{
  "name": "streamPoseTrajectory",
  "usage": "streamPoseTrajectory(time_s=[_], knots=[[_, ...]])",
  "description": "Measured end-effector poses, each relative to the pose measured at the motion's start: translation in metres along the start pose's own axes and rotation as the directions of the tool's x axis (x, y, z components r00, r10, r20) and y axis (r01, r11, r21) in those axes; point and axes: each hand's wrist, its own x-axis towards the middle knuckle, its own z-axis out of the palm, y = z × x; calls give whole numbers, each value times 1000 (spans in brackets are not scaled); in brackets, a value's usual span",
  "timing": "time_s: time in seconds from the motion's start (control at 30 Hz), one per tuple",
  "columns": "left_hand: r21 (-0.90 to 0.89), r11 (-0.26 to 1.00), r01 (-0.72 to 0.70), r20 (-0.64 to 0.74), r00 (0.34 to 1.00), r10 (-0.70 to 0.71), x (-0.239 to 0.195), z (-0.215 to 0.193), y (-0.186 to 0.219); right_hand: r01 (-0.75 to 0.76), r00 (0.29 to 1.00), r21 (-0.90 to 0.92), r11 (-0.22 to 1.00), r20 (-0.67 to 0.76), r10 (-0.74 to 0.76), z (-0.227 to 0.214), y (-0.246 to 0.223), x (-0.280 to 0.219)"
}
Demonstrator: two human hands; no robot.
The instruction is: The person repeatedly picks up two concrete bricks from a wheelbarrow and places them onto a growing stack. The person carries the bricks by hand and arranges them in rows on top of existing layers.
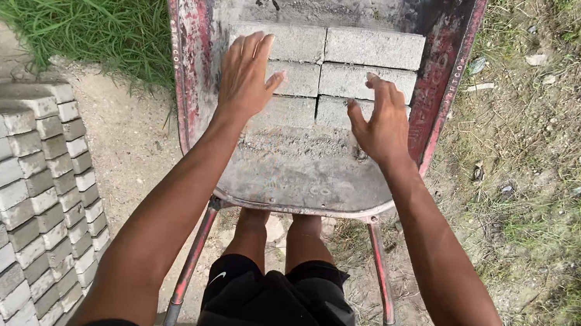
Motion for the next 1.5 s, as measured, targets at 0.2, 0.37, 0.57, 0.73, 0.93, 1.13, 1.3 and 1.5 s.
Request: streamPoseTrajectory(time_s=[0.2,0.37,0.57,0.73,0.93,1.13,1.3,1.5], knots=[[197,971,-139,75,989,126,64,45,-29,126,852,-437,890,507,128,47,74,108],[267,941,-210,192,968,162,80,70,-47,271,794,-347,898,607,-5,64,111,116],[147,965,-215,220,959,180,113,43,-42,283,763,-308,908,646,-19,48,103,148],[146,959,-243,198,957,212,124,60,-55,348,708,-382,856,706,27,60,120,162],[145,983,-109,204,976,79,122,48,-43,384,677,-372,845,736,16,51,112,166],[40,994,99,41,994,-100,50,-31,-18,250,623,-404,880,762,173,-33,36,157],[-347,841,415,-261,819,-512,-45,-99,5,-70,898,-175,982,417,139,-90,-43,122],[-689,392,610,-171,389,-905,-202,-129,26,-275,913,331,903,385,137,-48,-129,26]])
